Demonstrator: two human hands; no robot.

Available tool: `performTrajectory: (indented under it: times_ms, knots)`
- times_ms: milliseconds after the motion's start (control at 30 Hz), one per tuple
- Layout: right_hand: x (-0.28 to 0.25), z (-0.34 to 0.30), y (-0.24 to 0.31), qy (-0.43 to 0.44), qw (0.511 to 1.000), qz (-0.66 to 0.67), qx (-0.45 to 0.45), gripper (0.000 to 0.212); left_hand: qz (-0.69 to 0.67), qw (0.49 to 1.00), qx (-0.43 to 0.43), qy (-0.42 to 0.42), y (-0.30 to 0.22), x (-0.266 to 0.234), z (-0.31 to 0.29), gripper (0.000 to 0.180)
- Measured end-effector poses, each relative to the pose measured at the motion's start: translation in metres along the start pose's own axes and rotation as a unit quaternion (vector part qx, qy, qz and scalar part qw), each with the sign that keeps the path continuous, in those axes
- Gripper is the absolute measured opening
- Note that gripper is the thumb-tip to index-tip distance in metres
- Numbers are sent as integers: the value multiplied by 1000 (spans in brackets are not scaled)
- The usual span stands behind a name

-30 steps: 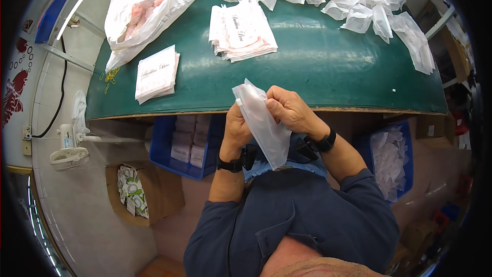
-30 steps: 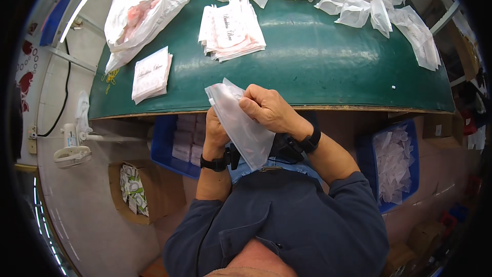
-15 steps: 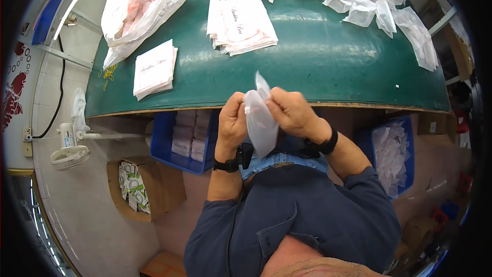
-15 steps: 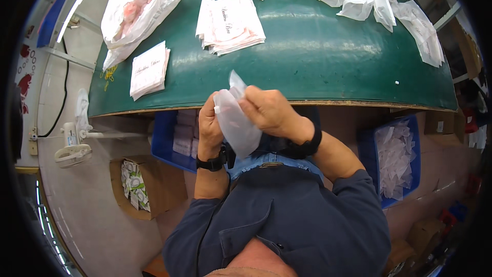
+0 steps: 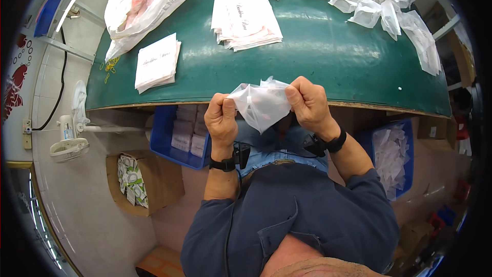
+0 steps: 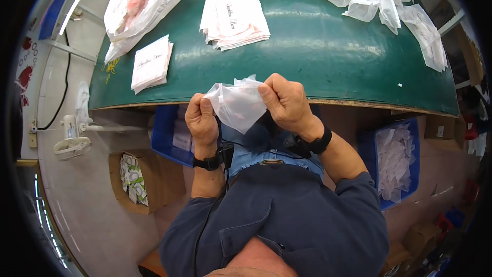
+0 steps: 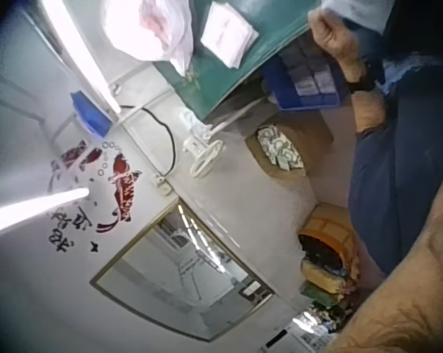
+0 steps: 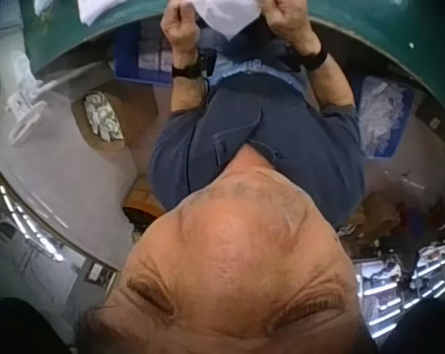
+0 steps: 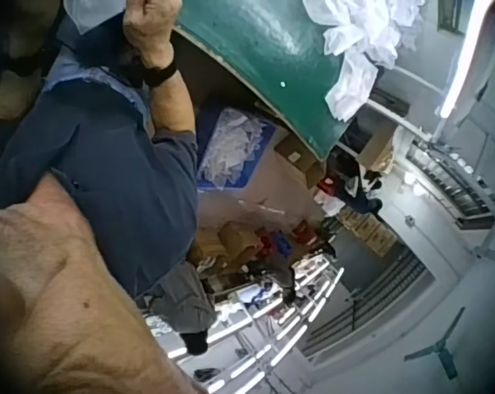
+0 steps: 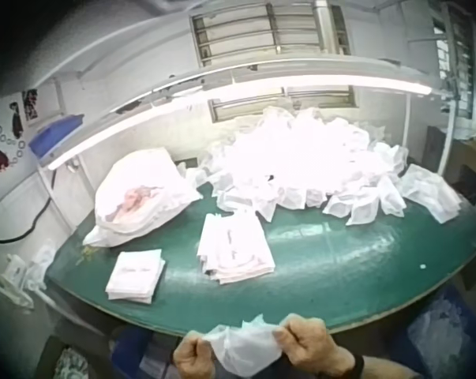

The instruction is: The person picks up a plastic bag, opens it by hand, and turns it over to inspect it. They then place the bag onto a stack of bags on the table and repeat the process.

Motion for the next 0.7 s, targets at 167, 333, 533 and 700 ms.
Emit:
performTrajectory:
  times_ms: [167,333,533,700]
  knots:
    - [-1,3,-3,53,998,-13,37,25,-34,999,1,13,5,7,3,20]
    - [-16,38,3,330,934,8,137,18,-183,981,-69,3,26,-1,7,19]
    - [-127,204,-58,-33,991,-128,-8,30,77,995,-34,48,37,18,40,21]
    - [-48,181,-98,-34,939,-337,58,53,139,990,-15,13,50,12,49,19]
Point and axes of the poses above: each hand's wrist, its own z-axis towards the middle knuckle, its own x-axis out of the palm, y = z × x, the point moved 3 cm from there along z, towards the middle knuckle, and after that the axes turned 2 degrees about z, right-handed, at the moved point
